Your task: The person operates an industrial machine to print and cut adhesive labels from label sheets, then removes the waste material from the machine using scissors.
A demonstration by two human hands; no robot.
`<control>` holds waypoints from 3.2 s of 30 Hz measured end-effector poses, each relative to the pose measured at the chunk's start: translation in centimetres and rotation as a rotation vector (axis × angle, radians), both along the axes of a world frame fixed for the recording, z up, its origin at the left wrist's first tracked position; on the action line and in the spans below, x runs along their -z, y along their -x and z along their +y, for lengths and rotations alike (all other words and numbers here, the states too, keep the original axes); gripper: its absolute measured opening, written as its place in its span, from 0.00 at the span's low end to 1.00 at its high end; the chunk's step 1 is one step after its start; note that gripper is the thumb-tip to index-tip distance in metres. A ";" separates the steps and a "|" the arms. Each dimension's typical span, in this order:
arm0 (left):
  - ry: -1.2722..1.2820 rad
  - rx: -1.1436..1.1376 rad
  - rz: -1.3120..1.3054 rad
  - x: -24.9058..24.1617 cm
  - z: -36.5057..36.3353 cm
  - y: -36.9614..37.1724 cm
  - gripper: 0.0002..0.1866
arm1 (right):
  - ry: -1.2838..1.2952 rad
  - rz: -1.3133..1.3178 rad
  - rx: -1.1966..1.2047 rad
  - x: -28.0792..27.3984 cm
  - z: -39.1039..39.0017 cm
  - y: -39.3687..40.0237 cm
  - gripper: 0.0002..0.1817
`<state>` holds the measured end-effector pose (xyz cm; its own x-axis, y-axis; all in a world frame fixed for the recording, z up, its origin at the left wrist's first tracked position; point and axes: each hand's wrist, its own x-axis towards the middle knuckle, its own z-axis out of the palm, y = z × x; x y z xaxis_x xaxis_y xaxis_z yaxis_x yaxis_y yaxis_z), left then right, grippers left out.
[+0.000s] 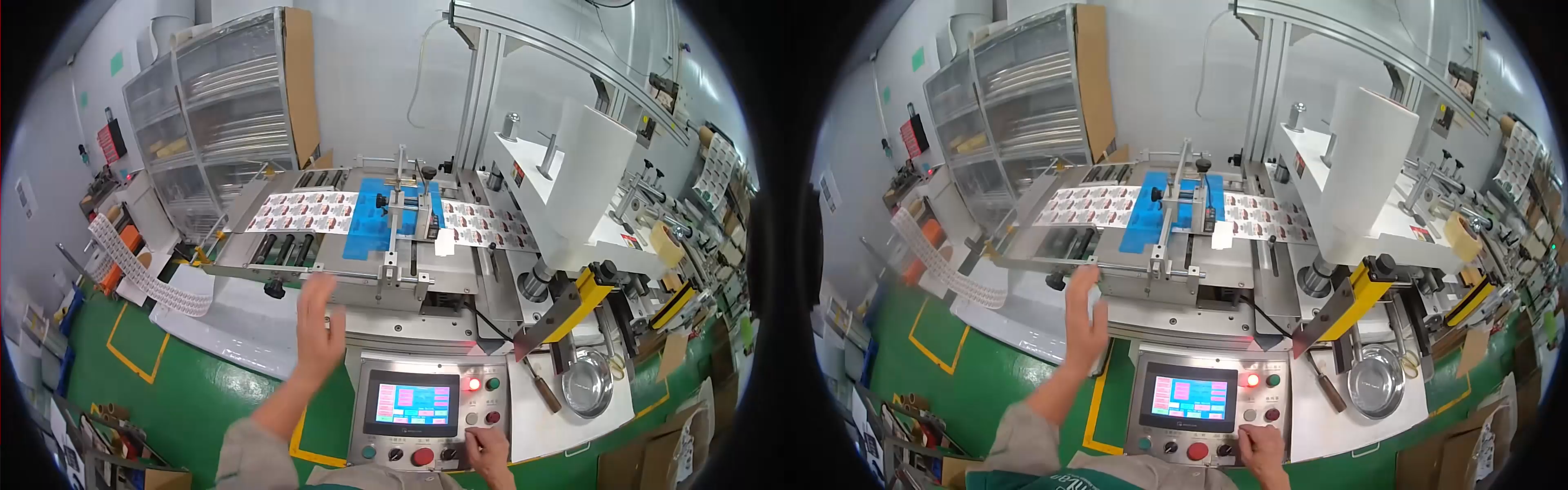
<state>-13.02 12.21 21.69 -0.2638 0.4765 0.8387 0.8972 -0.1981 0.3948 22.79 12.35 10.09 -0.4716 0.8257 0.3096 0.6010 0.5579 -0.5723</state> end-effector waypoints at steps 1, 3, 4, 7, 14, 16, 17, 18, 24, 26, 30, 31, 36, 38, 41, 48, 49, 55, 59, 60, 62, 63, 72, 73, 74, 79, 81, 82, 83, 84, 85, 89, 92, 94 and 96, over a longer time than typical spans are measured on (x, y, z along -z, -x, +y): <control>0.025 -0.026 0.040 -1.2 2.5 1.8 0.22 | -0.066 -0.003 0.010 0.2 0.3 -0.8 0.03; 0.216 -0.135 0.162 -0.6 7.9 5.6 0.23 | -0.154 0.042 0.042 -0.4 0.9 -2.1 0.03; 0.331 -0.196 0.217 -0.1 10.2 7.0 0.23 | -0.144 0.016 0.072 -0.8 1.3 -3.0 0.03; 0.648 -0.263 0.317 1.2 14.6 8.9 0.27 | -0.177 -0.015 0.150 -1.2 2.4 -6.5 0.03; 1.028 -0.374 0.198 2.2 17.1 9.9 0.33 | -0.161 0.008 0.373 -1.4 2.8 -12.5 0.03; 1.110 -0.348 0.162 1.6 16.8 9.6 0.32 | -0.196 0.010 0.369 -1.3 3.1 -13.0 0.02; 1.112 -0.362 0.149 1.3 16.7 9.5 0.32 | -0.190 0.002 0.353 -1.5 3.2 -13.3 0.02; 1.117 -0.388 0.126 1.0 16.7 9.3 0.32 | -0.200 0.017 0.345 -1.5 3.4 -13.5 0.02; 1.078 -0.473 0.129 0.9 16.3 9.1 0.29 | -0.277 -0.009 0.363 -2.4 4.6 -17.7 0.02; 1.101 -0.501 0.148 0.9 16.5 9.0 0.29 | -0.267 0.027 0.459 -2.6 4.7 -20.5 0.02; 1.214 -0.588 0.542 0.8 16.2 10.1 0.23 | -0.249 -0.075 0.722 -0.6 6.9 -26.7 0.07; 1.299 -0.568 0.433 1.2 16.8 10.0 0.23 | -0.144 -0.002 0.822 -0.8 6.9 -28.3 0.09; 1.280 -0.638 0.291 4.5 19.2 15.1 0.29 | -0.187 -0.110 1.134 2.9 10.5 -37.0 0.14; 1.248 -0.621 0.329 5.4 19.3 15.9 0.29 | -0.163 -0.228 1.239 3.1 12.2 -38.6 0.16; 1.295 -0.550 0.238 4.9 19.2 16.2 0.31 | -0.111 -0.219 1.188 7.1 17.2 -44.2 0.24; 1.159 -0.564 -0.031 -0.4 16.7 7.1 0.30 | 0.283 -0.319 0.903 11.0 25.3 -48.7 0.32; 1.130 -0.569 -0.014 -0.4 16.5 7.0 0.29 | 0.385 -0.431 0.935 9.3 25.4 -47.3 0.32; 1.112 -0.551 -0.018 0.2 16.6 7.6 0.28 | 0.156 -0.497 0.756 17.5 27.4 -55.3 0.27; 1.110 -0.568 0.007 0.9 16.9 8.2 0.29 | 0.285 -0.538 0.917 10.6 25.8 -48.2 0.27; 1.114 -0.575 -0.004 0.8 16.8 8.0 0.29 | 0.281 -0.540 0.921 9.9 25.8 -47.7 0.27; 1.160 -0.567 -0.021 0.0 16.7 7.4 0.29 | 0.287 -0.551 0.935 9.0 25.7 -46.7 0.27; 1.168 -0.562 -0.028 0.0 16.8 7.5 0.29 | 0.295 -0.558 0.952 8.8 25.6 -46.2 0.27; 1.166 -0.581 -0.001 0.1 16.7 7.5 0.30 | 0.310 -0.571 0.991 6.6 25.6 -44.4 0.28; 1.163 -0.582 0.001 0.1 16.6 7.4 0.30 | 0.314 -0.572 0.998 6.4 25.5 -44.2 0.28; 1.145 -0.578 0.008 0.2 16.5 7.4 0.29 | 0.315 -0.571 1.001 6.4 25.3 -44.2 0.28; 1.138 -0.564 0.034 0.4 16.5 7.7 0.30 | 0.323 -0.583 1.017 6.0 25.0 -43.7 0.29; 1.127 -0.567 0.031 0.5 16.5 7.6 0.30 | 0.328 -0.589 1.019 5.9 24.9 -43.4 0.29; 1.117 -0.570 0.027 0.4 16.5 7.5 0.30 | 0.328 -0.590 1.021 5.9 24.8 -43.4 0.29; 1.132 -0.574 0.014 0.3 16.5 7.4 0.30 | 0.333 -0.593 1.023 6.0 24.9 -43.3 0.29; 1.130 -0.571 0.019 0.2 16.5 7.4 0.30 | 0.332 -0.593 1.029 5.9 24.8 -43.3 0.29; 1.128 -0.568 0.023 0.0 16.5 7.3 0.30 | 0.334 -0.594 1.030 5.7 24.7 -43.2 0.29; 1.166 -0.556 -0.003 -0.4 16.6 7.2 0.30 | 0.342 -0.607 1.038 5.2 24.6 -43.2 0.30; 1.142 -0.564 0.002 -0.3 16.4 7.0 0.30 | 0.347 -0.611 1.040 5.3 24.5 -43.0 0.30; 1.141 -0.565 0.014 -0.1 16.3 7.0 0.30 | 0.348 -0.614 1.041 5.3 24.5 -42.9 0.30; 1.131 -0.570 0.020 0.0 16.4 7.1 0.30 | 0.345 -0.616 1.046 5.2 24.5 -42.9 0.30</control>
